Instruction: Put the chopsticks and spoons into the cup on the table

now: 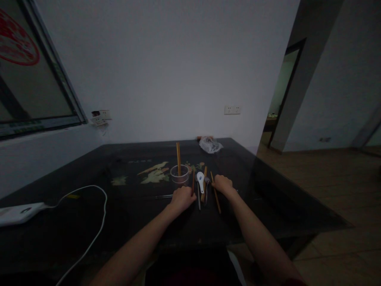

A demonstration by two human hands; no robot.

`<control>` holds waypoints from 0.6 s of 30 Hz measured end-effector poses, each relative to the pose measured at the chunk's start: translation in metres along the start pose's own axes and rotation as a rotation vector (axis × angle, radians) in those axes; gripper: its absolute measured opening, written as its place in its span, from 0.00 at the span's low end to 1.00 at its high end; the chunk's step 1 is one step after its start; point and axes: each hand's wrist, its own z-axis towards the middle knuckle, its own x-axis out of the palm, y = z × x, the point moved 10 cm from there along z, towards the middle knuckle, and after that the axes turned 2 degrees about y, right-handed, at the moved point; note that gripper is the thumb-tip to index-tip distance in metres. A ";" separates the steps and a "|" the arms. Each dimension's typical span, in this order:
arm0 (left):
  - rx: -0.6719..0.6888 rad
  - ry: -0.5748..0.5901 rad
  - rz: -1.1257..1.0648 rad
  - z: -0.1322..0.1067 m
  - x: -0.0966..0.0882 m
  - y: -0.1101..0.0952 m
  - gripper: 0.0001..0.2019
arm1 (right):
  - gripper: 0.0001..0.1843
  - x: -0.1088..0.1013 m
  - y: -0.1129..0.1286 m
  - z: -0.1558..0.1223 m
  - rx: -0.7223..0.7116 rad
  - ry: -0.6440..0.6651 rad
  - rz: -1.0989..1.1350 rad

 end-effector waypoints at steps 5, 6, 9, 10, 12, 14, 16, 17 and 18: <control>0.017 -0.048 -0.036 0.000 -0.004 0.000 0.17 | 0.15 -0.011 -0.011 0.005 0.033 -0.066 0.063; 0.023 -0.059 -0.052 0.000 -0.005 0.000 0.16 | 0.13 -0.014 -0.014 0.007 0.032 -0.086 0.120; 0.037 -0.098 -0.126 0.002 -0.006 0.000 0.15 | 0.07 -0.020 -0.015 0.012 -0.022 -0.117 0.345; 0.045 -0.114 -0.157 0.002 -0.007 0.000 0.15 | 0.07 -0.021 -0.012 0.013 -0.053 -0.115 0.401; 0.072 -0.153 -0.229 0.004 -0.010 0.000 0.15 | 0.10 -0.021 -0.001 0.013 -0.130 -0.090 0.510; 0.100 -0.197 -0.304 0.005 -0.014 0.001 0.15 | 0.12 -0.019 0.013 0.010 -0.216 -0.053 0.692; 0.126 -0.238 -0.383 0.006 -0.017 0.000 0.15 | 0.12 -0.018 0.025 0.006 -0.282 -0.020 0.938; 0.138 -0.255 -0.423 0.006 -0.019 0.000 0.15 | 0.12 -0.017 0.029 0.005 -0.296 -0.006 1.051; 0.150 -0.267 -0.461 0.005 -0.020 0.000 0.15 | 0.12 -0.016 0.032 0.003 -0.297 0.004 1.137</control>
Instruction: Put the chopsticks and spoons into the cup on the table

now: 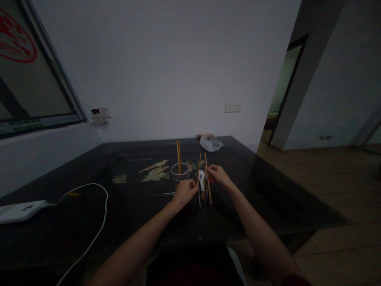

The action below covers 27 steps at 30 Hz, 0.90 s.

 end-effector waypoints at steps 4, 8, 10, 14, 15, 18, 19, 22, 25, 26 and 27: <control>0.046 -0.014 -0.126 -0.002 -0.001 -0.008 0.15 | 0.12 0.008 -0.003 -0.002 0.020 -0.010 0.218; 0.081 0.004 -0.175 -0.005 0.002 -0.014 0.15 | 0.10 0.011 -0.009 -0.002 0.046 -0.030 0.330; 0.095 0.021 -0.167 -0.006 0.004 -0.016 0.15 | 0.09 0.014 -0.013 -0.002 0.075 -0.029 0.372; 0.119 0.042 -0.155 -0.007 0.007 -0.018 0.16 | 0.07 0.015 -0.015 -0.004 0.102 -0.043 0.427; 0.123 0.045 -0.150 -0.007 0.007 -0.019 0.16 | 0.07 0.015 -0.015 -0.004 0.105 -0.048 0.435; 0.130 0.050 -0.098 -0.008 0.005 -0.021 0.16 | 0.08 0.014 -0.014 -0.004 0.107 -0.058 0.446; 0.131 0.052 -0.069 -0.009 0.005 -0.022 0.15 | 0.08 0.014 -0.014 -0.004 0.104 -0.050 0.443; 0.133 0.063 0.017 -0.011 0.004 -0.023 0.14 | 0.05 0.018 -0.011 -0.003 0.081 0.009 0.416; 0.139 0.087 0.079 -0.012 0.004 -0.024 0.13 | 0.06 0.020 -0.008 -0.002 0.049 0.063 0.389; 0.142 0.094 0.096 -0.012 0.005 -0.025 0.13 | 0.07 0.020 -0.007 -0.002 0.043 0.069 0.381; 0.145 0.100 0.111 -0.012 0.005 -0.025 0.13 | 0.07 0.019 -0.007 -0.002 0.038 0.072 0.373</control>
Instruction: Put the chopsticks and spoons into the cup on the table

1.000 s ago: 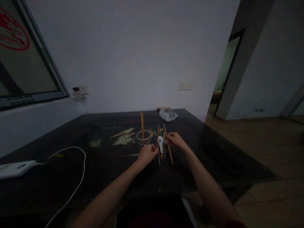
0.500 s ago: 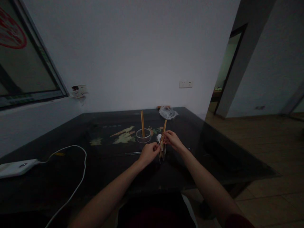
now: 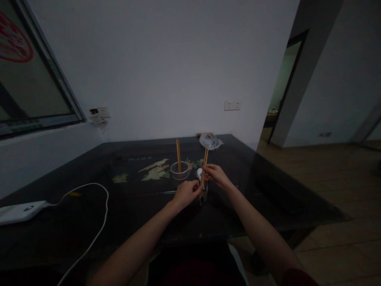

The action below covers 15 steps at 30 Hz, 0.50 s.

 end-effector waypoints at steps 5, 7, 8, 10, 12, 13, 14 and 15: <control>0.006 0.037 0.071 0.000 0.001 0.000 0.13 | 0.11 -0.002 0.005 0.001 -0.047 0.004 -0.040; -0.002 0.061 0.100 0.000 0.001 0.000 0.13 | 0.12 -0.002 0.008 0.002 -0.077 0.001 -0.068; -0.004 0.075 0.115 0.000 0.002 0.000 0.13 | 0.13 -0.002 0.009 0.002 -0.089 -0.001 -0.085; 0.001 0.092 0.141 0.000 0.000 -0.001 0.14 | 0.14 -0.001 0.012 0.002 -0.106 0.000 -0.115; 0.012 0.081 0.162 0.000 -0.004 -0.003 0.15 | 0.15 0.001 0.016 0.001 -0.128 0.008 -0.134; 0.019 0.059 0.172 0.000 -0.008 -0.005 0.16 | 0.15 0.002 0.019 0.000 -0.141 0.012 -0.139; 0.024 0.027 0.184 -0.001 -0.014 -0.007 0.16 | 0.15 0.003 0.021 -0.001 -0.156 0.017 -0.142; 0.033 -0.011 0.195 -0.002 -0.019 -0.009 0.17 | 0.16 0.004 0.024 -0.002 -0.172 0.019 -0.143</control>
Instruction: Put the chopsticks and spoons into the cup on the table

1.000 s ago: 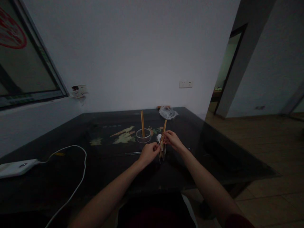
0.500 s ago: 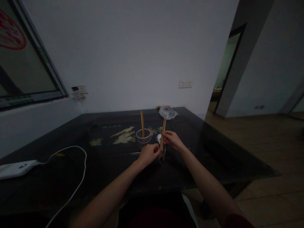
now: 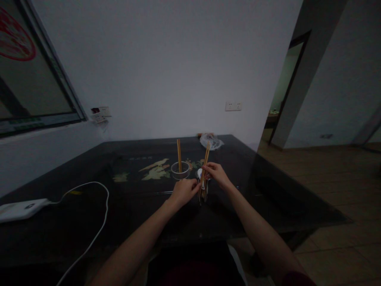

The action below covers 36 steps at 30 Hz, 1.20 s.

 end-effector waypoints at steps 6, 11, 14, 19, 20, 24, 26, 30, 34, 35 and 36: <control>0.130 -0.248 -0.130 -0.009 -0.037 -0.014 0.16 | 0.17 0.011 0.025 -0.007 -0.140 0.008 -0.023; 0.108 -0.528 -0.413 -0.017 -0.078 0.005 0.10 | 0.17 0.034 0.045 -0.018 -0.203 0.073 -0.102; 0.039 -0.609 -0.501 -0.018 -0.091 0.020 0.08 | 0.17 0.048 0.048 -0.023 -0.205 0.127 -0.164; 0.053 -0.587 -0.580 -0.015 -0.094 0.024 0.09 | 0.17 0.062 0.047 -0.028 -0.222 0.174 -0.274; 0.064 -0.576 -0.593 -0.014 -0.093 0.023 0.10 | 0.16 0.064 0.047 -0.029 -0.230 0.182 -0.302; 0.075 -0.561 -0.628 -0.013 -0.090 0.021 0.10 | 0.12 0.073 0.051 -0.034 -0.281 0.209 -0.410; 0.061 -0.569 -0.632 -0.013 -0.090 0.023 0.10 | 0.12 0.076 0.054 -0.036 -0.304 0.217 -0.454; 0.030 -0.571 -0.634 -0.011 -0.088 0.028 0.09 | 0.12 0.080 0.058 -0.038 -0.344 0.238 -0.506; 0.013 -0.526 -0.646 -0.007 -0.081 0.032 0.09 | 0.12 0.081 0.059 -0.039 -0.359 0.248 -0.516; 0.012 -0.510 -0.649 -0.006 -0.080 0.033 0.10 | 0.12 0.081 0.059 -0.039 -0.355 0.252 -0.514; 0.012 -0.496 -0.652 -0.005 -0.078 0.034 0.09 | 0.12 0.081 0.058 -0.039 -0.351 0.254 -0.513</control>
